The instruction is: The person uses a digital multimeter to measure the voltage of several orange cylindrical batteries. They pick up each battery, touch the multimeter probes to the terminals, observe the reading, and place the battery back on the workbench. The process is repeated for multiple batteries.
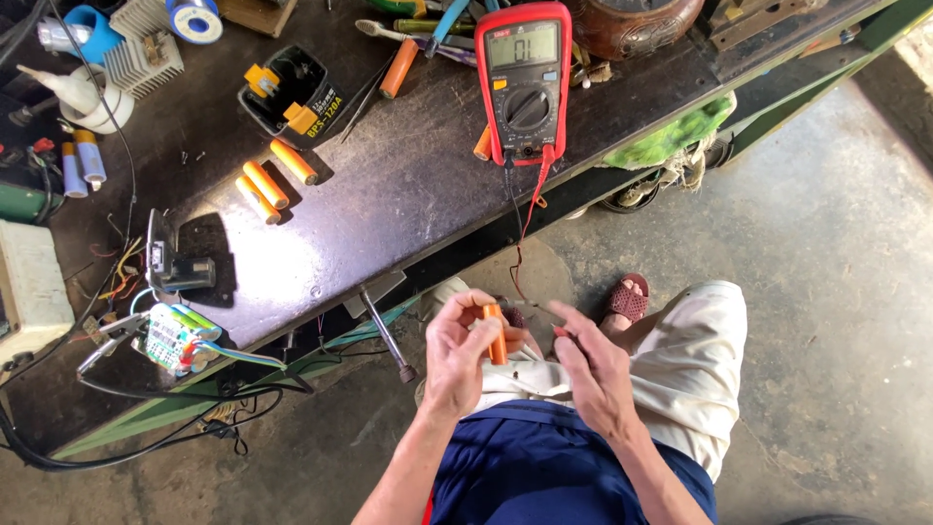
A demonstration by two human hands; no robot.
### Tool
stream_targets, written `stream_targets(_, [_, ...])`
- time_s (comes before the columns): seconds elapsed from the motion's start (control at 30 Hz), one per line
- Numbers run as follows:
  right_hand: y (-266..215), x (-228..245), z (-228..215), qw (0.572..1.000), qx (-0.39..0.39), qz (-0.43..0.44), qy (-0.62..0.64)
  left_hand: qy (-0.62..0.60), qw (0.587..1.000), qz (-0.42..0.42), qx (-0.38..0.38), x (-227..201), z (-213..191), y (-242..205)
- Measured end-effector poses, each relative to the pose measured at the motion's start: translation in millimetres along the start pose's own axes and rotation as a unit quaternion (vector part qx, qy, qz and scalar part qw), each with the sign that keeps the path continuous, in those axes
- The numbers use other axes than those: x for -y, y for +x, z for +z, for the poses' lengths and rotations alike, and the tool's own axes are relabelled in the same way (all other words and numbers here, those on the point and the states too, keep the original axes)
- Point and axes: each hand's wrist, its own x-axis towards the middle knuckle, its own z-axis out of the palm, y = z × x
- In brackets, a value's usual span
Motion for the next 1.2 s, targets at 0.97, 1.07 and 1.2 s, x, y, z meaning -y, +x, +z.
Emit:
stream_targets(0.97, [-8,17,18,0.977,-0.025,-0.198,-0.074,-0.025,0.993,0.038,-0.112,-12,29,12])
stream_targets(1.07, [-5,5,2,0.982,0.007,-0.188,0.033,0.039,0.999,-0.011,-0.022,-44,23,-3])
stream_targets(1.2, [13,-7,2,0.990,0.036,-0.062,0.121,0.146,0.970,-0.171,0.092,-89,40,-31])
